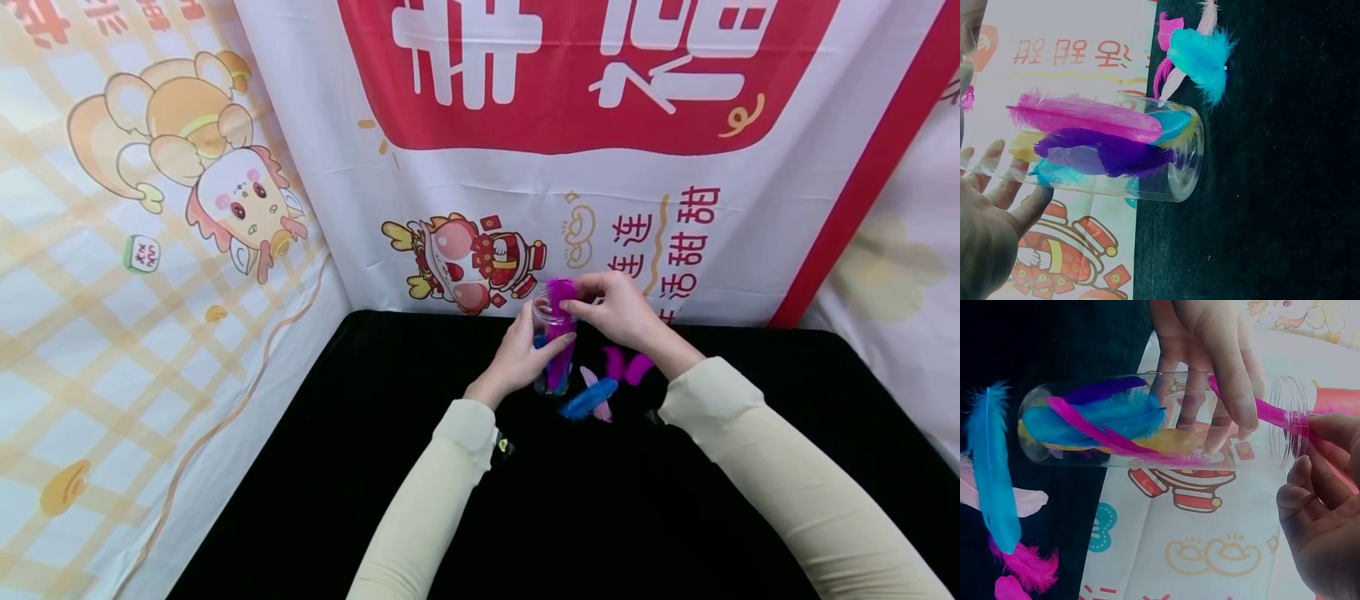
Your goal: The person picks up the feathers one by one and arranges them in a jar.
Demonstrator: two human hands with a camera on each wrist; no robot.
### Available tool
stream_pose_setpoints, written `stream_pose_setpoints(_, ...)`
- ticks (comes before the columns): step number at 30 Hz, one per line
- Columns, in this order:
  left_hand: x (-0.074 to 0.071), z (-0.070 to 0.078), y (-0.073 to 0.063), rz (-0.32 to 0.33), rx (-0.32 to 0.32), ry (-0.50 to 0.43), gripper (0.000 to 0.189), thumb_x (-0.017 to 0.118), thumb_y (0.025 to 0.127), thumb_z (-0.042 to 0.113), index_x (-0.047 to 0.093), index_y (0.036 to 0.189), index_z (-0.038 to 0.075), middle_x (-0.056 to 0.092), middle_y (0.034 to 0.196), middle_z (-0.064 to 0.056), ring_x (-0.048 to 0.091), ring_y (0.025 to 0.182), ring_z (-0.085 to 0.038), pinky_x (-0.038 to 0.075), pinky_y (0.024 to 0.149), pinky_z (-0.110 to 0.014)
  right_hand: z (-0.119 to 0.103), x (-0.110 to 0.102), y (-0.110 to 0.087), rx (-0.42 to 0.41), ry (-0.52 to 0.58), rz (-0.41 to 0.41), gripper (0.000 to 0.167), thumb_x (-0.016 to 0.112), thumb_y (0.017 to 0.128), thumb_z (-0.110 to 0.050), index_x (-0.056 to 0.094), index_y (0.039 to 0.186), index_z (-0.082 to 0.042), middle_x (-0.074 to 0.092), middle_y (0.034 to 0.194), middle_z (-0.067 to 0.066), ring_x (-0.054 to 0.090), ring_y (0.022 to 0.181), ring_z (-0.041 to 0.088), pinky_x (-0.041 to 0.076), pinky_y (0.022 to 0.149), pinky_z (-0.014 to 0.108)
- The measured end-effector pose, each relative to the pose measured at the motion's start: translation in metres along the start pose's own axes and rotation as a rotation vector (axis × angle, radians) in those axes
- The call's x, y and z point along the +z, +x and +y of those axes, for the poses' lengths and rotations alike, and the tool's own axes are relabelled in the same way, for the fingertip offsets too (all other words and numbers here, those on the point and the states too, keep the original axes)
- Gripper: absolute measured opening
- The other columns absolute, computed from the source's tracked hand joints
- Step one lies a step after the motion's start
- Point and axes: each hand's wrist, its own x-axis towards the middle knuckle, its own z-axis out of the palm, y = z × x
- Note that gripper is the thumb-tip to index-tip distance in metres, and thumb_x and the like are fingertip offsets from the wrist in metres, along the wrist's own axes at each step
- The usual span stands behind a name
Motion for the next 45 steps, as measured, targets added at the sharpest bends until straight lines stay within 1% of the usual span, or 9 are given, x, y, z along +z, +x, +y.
stream_pose_setpoints(9, 0.0006, 0.0003, 0.0002, 0.002, 0.002, 0.007, 0.082, 0.065, 0.096, 0.057, 0.025, 0.158, 0.023, 0.046, 0.149, -0.004, 0.052, 0.132, -0.016, 0.045, 0.110, -0.041, -0.0017, -0.0005, -0.0001, -0.007, -0.017, -0.010, 0.010, 0.076, 0.094, -0.016, 0.078, 0.098, -0.007, 0.076, 0.089, 0.006, 0.067, 0.081, 0.019, 0.053, 0.076, 0.037)
stream_pose_setpoints(15, 0.0016, 0.0006, 0.0003, -0.001, 0.011, 0.000, 0.083, 0.066, 0.096, 0.054, 0.023, 0.159, 0.022, 0.047, 0.148, -0.005, 0.053, 0.131, -0.015, 0.045, 0.110, -0.040, -0.0001, -0.0013, 0.0005, -0.003, -0.021, -0.019, 0.010, 0.074, 0.095, -0.016, 0.078, 0.100, -0.008, 0.076, 0.090, 0.006, 0.066, 0.081, 0.019, 0.052, 0.074, 0.036)
stream_pose_setpoints(19, 0.0018, 0.0014, 0.0007, 0.000, 0.014, 0.005, 0.082, 0.066, 0.096, 0.055, 0.025, 0.158, 0.021, 0.048, 0.146, -0.005, 0.054, 0.129, -0.016, 0.046, 0.108, -0.040, 0.0013, -0.0023, 0.0013, -0.004, -0.031, -0.023, 0.010, 0.074, 0.096, -0.017, 0.078, 0.099, -0.009, 0.075, 0.089, 0.005, 0.065, 0.080, 0.019, 0.051, 0.073, 0.036)
stream_pose_setpoints(27, 0.0007, 0.0021, 0.0016, -0.001, 0.016, 0.002, 0.081, 0.066, 0.097, 0.054, 0.025, 0.158, 0.022, 0.048, 0.148, -0.005, 0.053, 0.132, -0.016, 0.044, 0.111, -0.040, 0.0003, -0.0036, 0.0017, -0.012, -0.040, -0.032, 0.012, 0.075, 0.095, -0.017, 0.079, 0.103, -0.008, 0.076, 0.092, 0.006, 0.066, 0.081, 0.019, 0.052, 0.074, 0.037)
stream_pose_setpoints(34, 0.0014, 0.0019, 0.0002, -0.001, 0.017, 0.000, 0.080, 0.066, 0.097, 0.053, 0.024, 0.158, 0.020, 0.048, 0.146, -0.005, 0.053, 0.130, -0.016, 0.044, 0.111, -0.040, -0.0002, -0.0035, 0.0010, -0.011, -0.041, -0.030, 0.012, 0.075, 0.095, -0.015, 0.079, 0.103, -0.007, 0.076, 0.092, 0.006, 0.066, 0.081, 0.020, 0.051, 0.073, 0.037)
stream_pose_setpoints(41, 0.0019, 0.0015, -0.0008, 0.001, -0.001, 0.012, 0.084, 0.066, 0.096, 0.055, 0.021, 0.160, 0.021, 0.046, 0.148, -0.007, 0.052, 0.132, -0.019, 0.044, 0.111, -0.042, 0.0001, -0.0030, 0.0000, -0.021, -0.049, -0.027, 0.011, 0.074, 0.095, -0.014, 0.079, 0.102, -0.009, 0.076, 0.091, 0.005, 0.065, 0.081, 0.019, 0.051, 0.072, 0.037)
stream_pose_setpoints(45, 0.0019, 0.0012, -0.0008, 0.011, 0.002, 0.025, 0.087, 0.067, 0.096, 0.054, 0.021, 0.161, 0.018, 0.045, 0.150, -0.009, 0.052, 0.133, -0.019, 0.043, 0.112, -0.040, 0.0003, -0.0028, -0.0001, -0.029, -0.054, -0.023, 0.009, 0.073, 0.095, -0.013, 0.079, 0.101, -0.010, 0.075, 0.090, 0.004, 0.064, 0.080, 0.018, 0.050, 0.071, 0.036)
